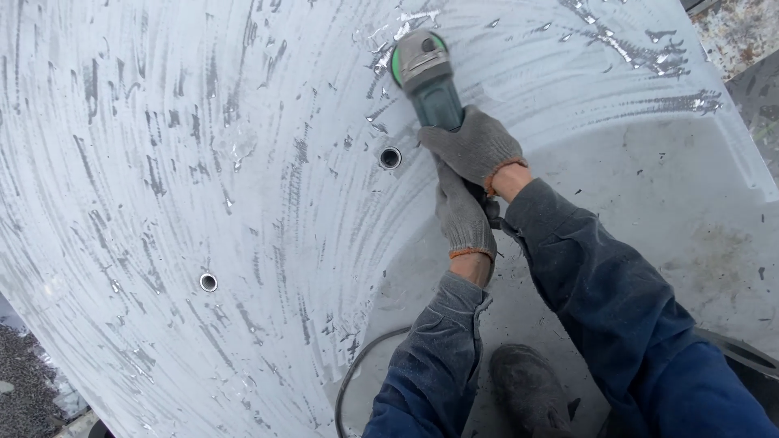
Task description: Using an angle grinder to sand and smooth the surface of a large metal plate.
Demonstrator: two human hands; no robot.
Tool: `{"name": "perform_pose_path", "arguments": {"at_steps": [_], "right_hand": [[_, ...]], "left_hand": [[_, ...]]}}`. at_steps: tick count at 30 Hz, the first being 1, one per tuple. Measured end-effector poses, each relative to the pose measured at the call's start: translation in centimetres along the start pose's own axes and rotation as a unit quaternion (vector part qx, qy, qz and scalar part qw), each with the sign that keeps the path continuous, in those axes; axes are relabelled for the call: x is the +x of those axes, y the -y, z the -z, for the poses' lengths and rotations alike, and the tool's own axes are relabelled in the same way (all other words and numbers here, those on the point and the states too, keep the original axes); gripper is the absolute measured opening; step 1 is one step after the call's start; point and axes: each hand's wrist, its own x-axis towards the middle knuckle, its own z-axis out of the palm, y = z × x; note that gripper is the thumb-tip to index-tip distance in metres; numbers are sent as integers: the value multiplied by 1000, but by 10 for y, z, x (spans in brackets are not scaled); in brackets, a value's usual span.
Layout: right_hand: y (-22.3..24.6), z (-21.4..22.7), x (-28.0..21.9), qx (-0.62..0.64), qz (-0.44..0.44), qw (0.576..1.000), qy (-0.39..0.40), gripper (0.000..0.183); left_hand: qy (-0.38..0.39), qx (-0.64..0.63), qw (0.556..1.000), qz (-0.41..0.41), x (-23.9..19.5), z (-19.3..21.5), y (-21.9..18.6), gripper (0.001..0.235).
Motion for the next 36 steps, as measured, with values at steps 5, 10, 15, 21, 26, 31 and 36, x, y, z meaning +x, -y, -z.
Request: {"name": "perform_pose_path", "arguments": {"at_steps": [5,10,15,21,26,31,36], "right_hand": [[2,-14,-2,6,28,1000,-12,83],[-29,36,-15,103,-64,989,-80,79],[-18,32,-34,54,-64,995,-43,76],[0,-16,-75,-43,5,997,61,82],[-73,42,-82,67,-95,992,-47,74],[-76,63,-83,137,-149,971,-126,73],[-22,13,-87,-44,-60,997,36,81]], "left_hand": [[-26,-31,999,3,8,10,-1,62],[112,164,978,55,-5,-27,-23,70],[77,7,995,65,-38,-16,-11,70],[19,-120,992,44,-23,28,96,62],[145,43,985,83,-64,-12,36,64],[232,121,958,119,-70,-32,22,60],[56,-117,989,76,-49,16,100,59]]}}
